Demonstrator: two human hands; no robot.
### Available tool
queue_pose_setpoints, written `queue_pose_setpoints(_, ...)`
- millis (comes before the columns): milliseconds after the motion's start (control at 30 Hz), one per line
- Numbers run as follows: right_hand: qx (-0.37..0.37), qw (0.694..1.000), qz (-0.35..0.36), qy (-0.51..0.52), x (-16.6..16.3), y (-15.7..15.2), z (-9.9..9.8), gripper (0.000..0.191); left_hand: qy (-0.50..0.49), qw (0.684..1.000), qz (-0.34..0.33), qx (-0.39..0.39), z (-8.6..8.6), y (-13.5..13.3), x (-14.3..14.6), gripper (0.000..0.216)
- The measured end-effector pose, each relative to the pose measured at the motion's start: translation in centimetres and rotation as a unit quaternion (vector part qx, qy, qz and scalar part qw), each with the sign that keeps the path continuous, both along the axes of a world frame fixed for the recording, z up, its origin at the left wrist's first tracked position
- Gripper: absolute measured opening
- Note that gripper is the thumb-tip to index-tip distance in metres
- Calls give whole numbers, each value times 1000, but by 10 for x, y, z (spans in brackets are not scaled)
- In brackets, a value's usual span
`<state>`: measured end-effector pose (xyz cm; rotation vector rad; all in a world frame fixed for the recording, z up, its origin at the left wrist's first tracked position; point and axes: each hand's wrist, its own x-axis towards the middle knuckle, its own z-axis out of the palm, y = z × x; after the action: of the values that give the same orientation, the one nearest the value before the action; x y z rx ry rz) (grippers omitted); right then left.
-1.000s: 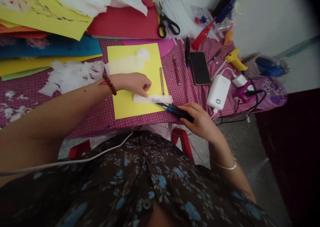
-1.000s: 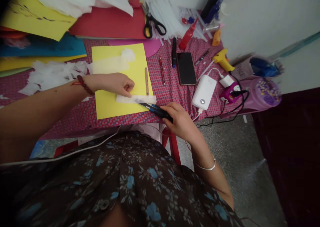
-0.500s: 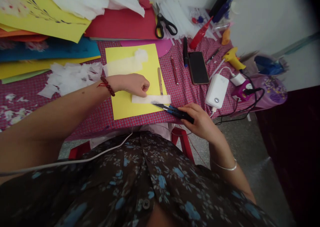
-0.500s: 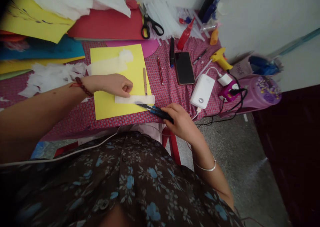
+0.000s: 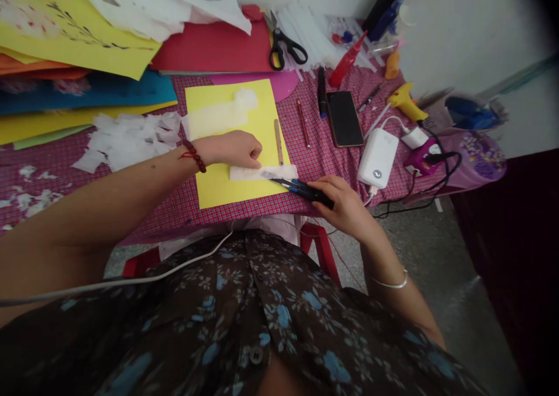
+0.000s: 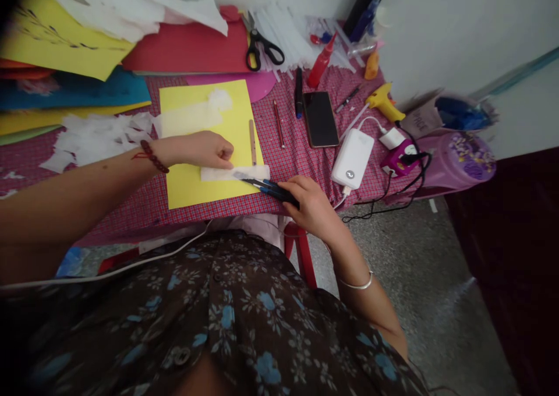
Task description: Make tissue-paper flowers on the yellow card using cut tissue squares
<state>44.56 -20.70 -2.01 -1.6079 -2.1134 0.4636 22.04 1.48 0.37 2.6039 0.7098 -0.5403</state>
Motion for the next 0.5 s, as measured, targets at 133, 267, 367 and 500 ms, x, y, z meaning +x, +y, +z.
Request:
queue_pose_setpoints(133,-2,1000,11,-3,1,6,-2,41,2,1000,7,-1,0,-1,0,29)
queue_pose_setpoints(267,3,1000,30,-4,0,13,-1,40,1,1000,2,3,1,-1,1,27)
queue_pose_setpoints(367,5,999,40,-1,-2,18,0,40,-1,1000,-2,3,2,-2,1,28)
queue_pose_setpoints(500,5,999,48,-4,-5,25,-2,39,-3,1000,5,0,3,-3,1,27)
